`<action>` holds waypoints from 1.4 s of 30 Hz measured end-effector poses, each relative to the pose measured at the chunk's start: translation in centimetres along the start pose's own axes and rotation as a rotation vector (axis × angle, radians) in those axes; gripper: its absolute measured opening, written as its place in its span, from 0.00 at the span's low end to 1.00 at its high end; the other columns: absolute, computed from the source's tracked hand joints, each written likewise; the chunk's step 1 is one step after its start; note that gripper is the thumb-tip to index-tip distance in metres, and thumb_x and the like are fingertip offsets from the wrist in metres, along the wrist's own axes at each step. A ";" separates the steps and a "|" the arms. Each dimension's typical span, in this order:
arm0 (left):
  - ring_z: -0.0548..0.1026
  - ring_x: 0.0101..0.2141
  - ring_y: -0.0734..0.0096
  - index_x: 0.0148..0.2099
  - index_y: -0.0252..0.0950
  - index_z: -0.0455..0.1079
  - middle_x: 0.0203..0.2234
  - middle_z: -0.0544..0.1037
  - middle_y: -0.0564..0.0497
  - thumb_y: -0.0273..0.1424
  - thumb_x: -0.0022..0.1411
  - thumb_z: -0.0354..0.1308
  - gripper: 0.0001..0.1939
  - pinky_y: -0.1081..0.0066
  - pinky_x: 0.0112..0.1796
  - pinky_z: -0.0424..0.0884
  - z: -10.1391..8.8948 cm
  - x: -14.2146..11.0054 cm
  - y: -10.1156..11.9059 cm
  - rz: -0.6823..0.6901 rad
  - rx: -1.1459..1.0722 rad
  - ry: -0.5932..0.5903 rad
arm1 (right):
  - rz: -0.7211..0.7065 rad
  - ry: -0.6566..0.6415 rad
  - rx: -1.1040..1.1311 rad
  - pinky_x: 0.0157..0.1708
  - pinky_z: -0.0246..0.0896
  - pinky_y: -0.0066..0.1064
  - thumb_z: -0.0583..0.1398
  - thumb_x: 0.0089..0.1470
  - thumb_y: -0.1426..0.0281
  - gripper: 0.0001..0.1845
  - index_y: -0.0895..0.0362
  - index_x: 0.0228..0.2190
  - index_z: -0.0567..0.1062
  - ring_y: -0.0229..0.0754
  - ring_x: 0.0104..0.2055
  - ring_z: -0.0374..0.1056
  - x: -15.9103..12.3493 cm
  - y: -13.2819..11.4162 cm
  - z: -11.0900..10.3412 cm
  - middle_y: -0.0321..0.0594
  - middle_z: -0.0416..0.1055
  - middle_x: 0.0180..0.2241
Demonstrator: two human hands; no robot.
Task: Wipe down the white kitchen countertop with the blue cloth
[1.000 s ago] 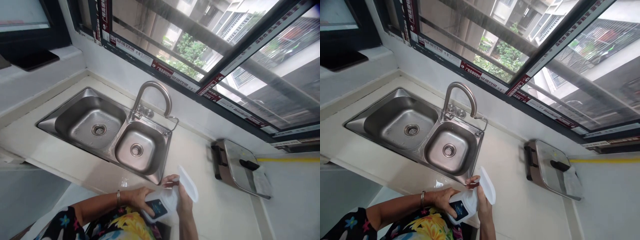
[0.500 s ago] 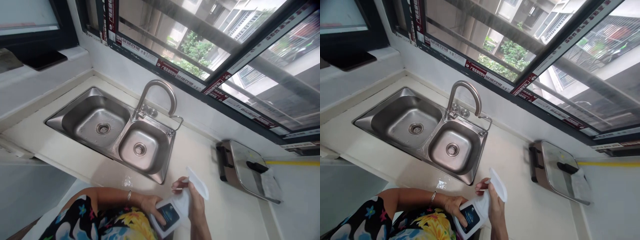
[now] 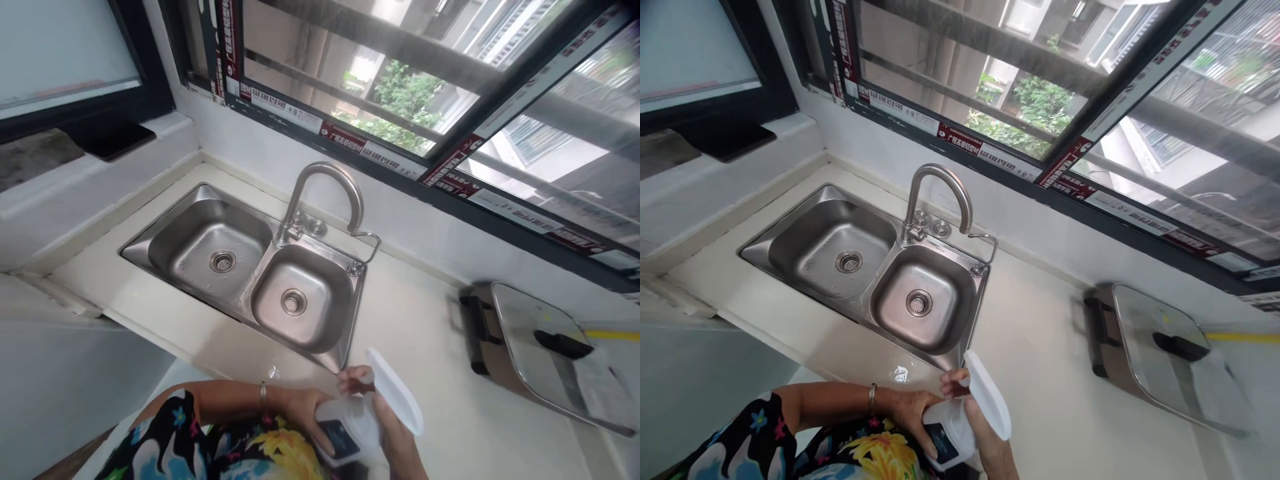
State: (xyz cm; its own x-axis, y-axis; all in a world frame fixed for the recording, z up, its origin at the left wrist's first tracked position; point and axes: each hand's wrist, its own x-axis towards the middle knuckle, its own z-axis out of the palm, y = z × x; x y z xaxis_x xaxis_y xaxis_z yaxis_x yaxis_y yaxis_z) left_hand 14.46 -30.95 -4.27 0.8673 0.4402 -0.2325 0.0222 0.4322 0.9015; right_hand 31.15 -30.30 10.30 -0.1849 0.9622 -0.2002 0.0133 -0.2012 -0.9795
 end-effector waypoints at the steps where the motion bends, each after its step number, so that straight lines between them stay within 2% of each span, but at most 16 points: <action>1: 0.78 0.37 0.64 0.47 0.38 0.76 0.37 0.80 0.53 0.50 0.35 0.77 0.38 0.66 0.42 0.76 -0.3 -0.5 0.0 0.016 0.018 0.035 | 0.001 -0.059 0.006 0.43 0.71 0.44 0.61 0.55 0.49 0.25 0.52 0.46 0.75 0.52 0.43 0.72 0.4 -0.4 0.6 0.47 0.75 0.46; 4: 0.78 0.38 0.64 0.48 0.37 0.76 0.38 0.80 0.53 0.50 0.33 0.77 0.39 0.67 0.44 0.76 -0.9 -1.8 0.1 0.070 0.058 0.122 | -0.032 -0.206 -0.052 0.45 0.69 0.42 0.61 0.56 0.51 0.22 0.52 0.45 0.76 0.51 0.46 0.70 1.8 -1.8 2.6 0.46 0.75 0.44; 8: 0.77 0.41 0.63 0.46 0.36 0.77 0.39 0.81 0.52 0.50 0.29 0.78 0.41 0.67 0.46 0.75 -1.2 -2.7 0.3 0.159 0.046 0.157 | -0.096 -0.338 -0.175 0.43 0.67 0.36 0.62 0.56 0.53 0.17 0.53 0.37 0.77 0.47 0.41 0.70 3.1 -3.0 4.6 0.43 0.74 0.37; 11: 0.77 0.41 0.63 0.47 0.36 0.76 0.39 0.80 0.52 0.51 0.29 0.78 0.42 0.68 0.44 0.75 -1.1 -2.9 0.4 0.163 0.049 0.188 | -0.041 -0.323 -0.168 0.39 0.67 0.35 0.62 0.55 0.51 0.18 0.54 0.35 0.76 0.45 0.37 0.69 3.2 -2.5 4.6 0.42 0.74 0.35; 14: 0.76 0.38 0.65 0.48 0.36 0.75 0.37 0.79 0.53 0.50 0.32 0.78 0.41 0.69 0.40 0.75 -1.2 -2.6 1.1 0.086 0.069 0.209 | 0.012 -0.151 -0.041 0.37 0.68 0.37 0.62 0.54 0.47 0.23 0.53 0.39 0.76 0.46 0.36 0.71 3.3 -1.4 2.7 0.43 0.76 0.38; 17: 0.76 0.39 0.64 0.52 0.37 0.74 0.39 0.79 0.53 0.50 0.36 0.76 0.41 0.70 0.39 0.73 -1.5 -1.5 2.8 0.054 0.142 0.227 | 0.001 0.164 0.093 0.31 0.69 0.37 0.63 0.52 0.46 0.25 0.52 0.42 0.76 0.46 0.35 0.71 4.0 -1.0 -0.3 0.44 0.76 0.40; 20: 0.75 0.42 0.62 0.57 0.39 0.71 0.44 0.78 0.50 0.50 0.40 0.75 0.43 0.70 0.40 0.72 -2.2 0.8 5.4 0.090 0.207 0.231 | -0.023 0.439 0.150 0.27 0.68 0.34 0.62 0.52 0.48 0.23 0.54 0.39 0.77 0.45 0.35 0.72 5.4 -2.2 -3.1 0.45 0.76 0.42; 22: 0.75 0.42 0.62 0.59 0.39 0.69 0.45 0.78 0.49 0.50 0.44 0.73 0.42 0.70 0.40 0.72 -2.9 2.8 7.0 0.118 0.213 0.214 | -0.052 0.535 0.147 0.27 0.68 0.33 0.63 0.52 0.48 0.24 0.56 0.35 0.77 0.45 0.35 0.72 6.6 -3.5 -4.6 0.46 0.76 0.40; 27: 0.74 0.41 0.64 0.56 0.36 0.70 0.42 0.78 0.50 0.48 0.48 0.71 0.37 0.69 0.40 0.71 -4.6 6.7 9.6 0.192 0.219 0.178 | -0.118 0.599 0.080 0.29 0.69 0.35 0.63 0.49 0.44 0.28 0.59 0.31 0.77 0.46 0.34 0.74 9.5 -5.6 -6.6 0.46 0.77 0.34; 32: 0.74 0.39 0.66 0.55 0.34 0.69 0.41 0.77 0.50 0.49 0.50 0.69 0.35 0.70 0.38 0.71 -5.4 7.7 9.1 0.185 0.177 0.192 | -0.086 0.576 0.156 0.35 0.71 0.36 0.63 0.50 0.44 0.30 0.57 0.39 0.77 0.47 0.41 0.74 11.0 -5.2 -7.0 0.46 0.78 0.39; 35: 0.73 0.38 0.67 0.54 0.33 0.69 0.41 0.77 0.49 0.50 0.51 0.69 0.35 0.71 0.36 0.70 -5.5 8.0 8.6 0.152 0.148 0.195 | -0.077 0.554 0.159 0.34 0.71 0.35 0.63 0.49 0.44 0.30 0.58 0.38 0.77 0.47 0.41 0.74 11.5 -4.7 -7.4 0.47 0.77 0.41; 37: 0.74 0.38 0.67 0.54 0.33 0.69 0.41 0.77 0.49 0.50 0.50 0.69 0.36 0.71 0.36 0.70 -5.6 8.4 8.7 0.141 0.137 0.184 | -0.048 0.606 0.138 0.30 0.70 0.33 0.63 0.49 0.43 0.30 0.59 0.35 0.77 0.44 0.35 0.74 11.6 -4.5 -8.0 0.46 0.78 0.38; 40: 0.74 0.38 0.66 0.53 0.33 0.70 0.40 0.77 0.49 0.51 0.49 0.69 0.35 0.71 0.37 0.70 -5.8 9.6 10.0 0.153 0.158 0.169 | -0.004 0.753 0.164 0.23 0.65 0.29 0.64 0.49 0.43 0.30 0.60 0.32 0.76 0.39 0.26 0.70 11.4 -4.6 -9.6 0.43 0.77 0.32; 42: 0.74 0.39 0.66 0.53 0.33 0.70 0.41 0.77 0.49 0.50 0.50 0.69 0.35 0.71 0.38 0.70 -5.9 10.8 11.2 0.173 0.176 0.161 | -0.023 0.845 0.228 0.22 0.64 0.28 0.64 0.48 0.44 0.29 0.59 0.32 0.75 0.38 0.26 0.70 11.1 -4.6 -11.1 0.41 0.77 0.32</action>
State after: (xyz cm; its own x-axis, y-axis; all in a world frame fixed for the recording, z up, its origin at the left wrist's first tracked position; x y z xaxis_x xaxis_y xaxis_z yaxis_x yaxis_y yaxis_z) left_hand 21.12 -16.74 1.19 0.7762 0.6205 -0.1119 -0.0210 0.2028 0.9790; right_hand 39.96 -16.62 12.35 0.6087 0.7622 -0.2203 -0.1954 -0.1250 -0.9727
